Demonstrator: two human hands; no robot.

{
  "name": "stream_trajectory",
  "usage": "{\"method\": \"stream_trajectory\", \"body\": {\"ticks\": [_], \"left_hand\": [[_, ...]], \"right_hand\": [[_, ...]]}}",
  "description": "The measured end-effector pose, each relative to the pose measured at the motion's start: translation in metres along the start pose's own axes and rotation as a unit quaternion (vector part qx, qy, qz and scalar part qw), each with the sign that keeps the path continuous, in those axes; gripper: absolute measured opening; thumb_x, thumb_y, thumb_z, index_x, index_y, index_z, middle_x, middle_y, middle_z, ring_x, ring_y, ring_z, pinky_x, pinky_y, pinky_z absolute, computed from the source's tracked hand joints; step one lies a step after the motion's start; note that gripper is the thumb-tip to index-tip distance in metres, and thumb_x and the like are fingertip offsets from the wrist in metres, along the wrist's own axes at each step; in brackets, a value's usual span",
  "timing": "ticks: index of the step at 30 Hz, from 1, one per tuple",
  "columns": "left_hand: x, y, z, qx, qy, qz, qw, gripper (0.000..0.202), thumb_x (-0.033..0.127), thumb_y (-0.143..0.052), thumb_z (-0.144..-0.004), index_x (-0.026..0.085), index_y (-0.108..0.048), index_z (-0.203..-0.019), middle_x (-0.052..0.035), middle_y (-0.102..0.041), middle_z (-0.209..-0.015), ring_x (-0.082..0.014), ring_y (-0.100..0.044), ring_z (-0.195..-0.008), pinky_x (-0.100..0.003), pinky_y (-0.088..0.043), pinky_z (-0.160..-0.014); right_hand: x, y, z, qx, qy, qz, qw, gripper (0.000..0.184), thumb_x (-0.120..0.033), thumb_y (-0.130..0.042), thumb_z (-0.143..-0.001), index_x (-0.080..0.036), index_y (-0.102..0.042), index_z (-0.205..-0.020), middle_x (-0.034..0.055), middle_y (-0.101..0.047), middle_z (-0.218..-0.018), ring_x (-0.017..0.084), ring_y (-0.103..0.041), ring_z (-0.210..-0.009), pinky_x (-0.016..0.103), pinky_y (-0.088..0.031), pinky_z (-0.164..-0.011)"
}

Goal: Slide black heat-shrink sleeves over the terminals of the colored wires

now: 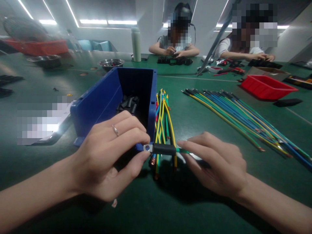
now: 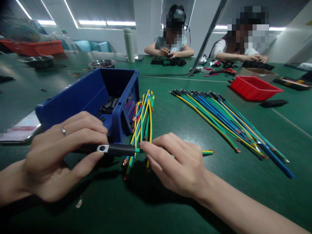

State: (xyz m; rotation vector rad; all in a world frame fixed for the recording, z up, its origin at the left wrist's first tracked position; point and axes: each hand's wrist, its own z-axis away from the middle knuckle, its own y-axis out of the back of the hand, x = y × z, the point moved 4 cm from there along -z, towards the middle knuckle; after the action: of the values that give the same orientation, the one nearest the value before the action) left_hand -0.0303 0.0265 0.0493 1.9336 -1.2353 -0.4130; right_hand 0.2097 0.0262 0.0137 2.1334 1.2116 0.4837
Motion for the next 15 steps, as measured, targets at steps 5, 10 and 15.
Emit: {"method": "stream_trajectory", "body": {"ticks": [5,10,15], "left_hand": [[0.0002,-0.0009,-0.0013,0.01,-0.013,0.017,1.0,0.013,0.007,-0.061,-0.101,0.016,-0.064,-0.109,-0.0038,-0.071,-0.096,-0.0174,-0.064,-0.088,-0.033,-0.057,-0.077],[-0.0002,-0.0031,-0.0013,-0.012,-0.009,0.024,1.0,0.018,0.005,-0.058,-0.101,0.018,-0.064,-0.111,-0.0043,-0.072,-0.094,-0.0185,-0.064,-0.086,-0.035,-0.057,-0.077],[-0.0012,-0.005,-0.0007,-0.01,-0.019,0.031,0.999,0.018,0.005,-0.056,-0.101,0.019,-0.063,-0.112,-0.005,-0.073,-0.092,-0.0201,-0.063,-0.083,-0.038,-0.056,-0.075]], "right_hand": [[0.0002,-0.0038,0.0011,-0.034,0.004,-0.006,0.999,0.028,-0.008,-0.06,-0.101,-0.019,-0.065,-0.126,0.0032,-0.075,-0.094,0.013,-0.066,-0.072,0.026,-0.048,-0.057],[0.0006,-0.0057,0.0022,-0.021,-0.01,0.01,1.0,0.035,-0.007,-0.055,-0.099,-0.022,-0.065,-0.129,0.002,-0.073,-0.091,0.014,-0.064,-0.069,0.027,-0.045,-0.055],[0.001,-0.0049,0.0003,-0.019,-0.005,0.008,1.0,0.037,-0.006,-0.055,-0.097,-0.021,-0.066,-0.129,0.0029,-0.072,-0.092,0.015,-0.063,-0.07,0.027,-0.046,-0.055]]}}
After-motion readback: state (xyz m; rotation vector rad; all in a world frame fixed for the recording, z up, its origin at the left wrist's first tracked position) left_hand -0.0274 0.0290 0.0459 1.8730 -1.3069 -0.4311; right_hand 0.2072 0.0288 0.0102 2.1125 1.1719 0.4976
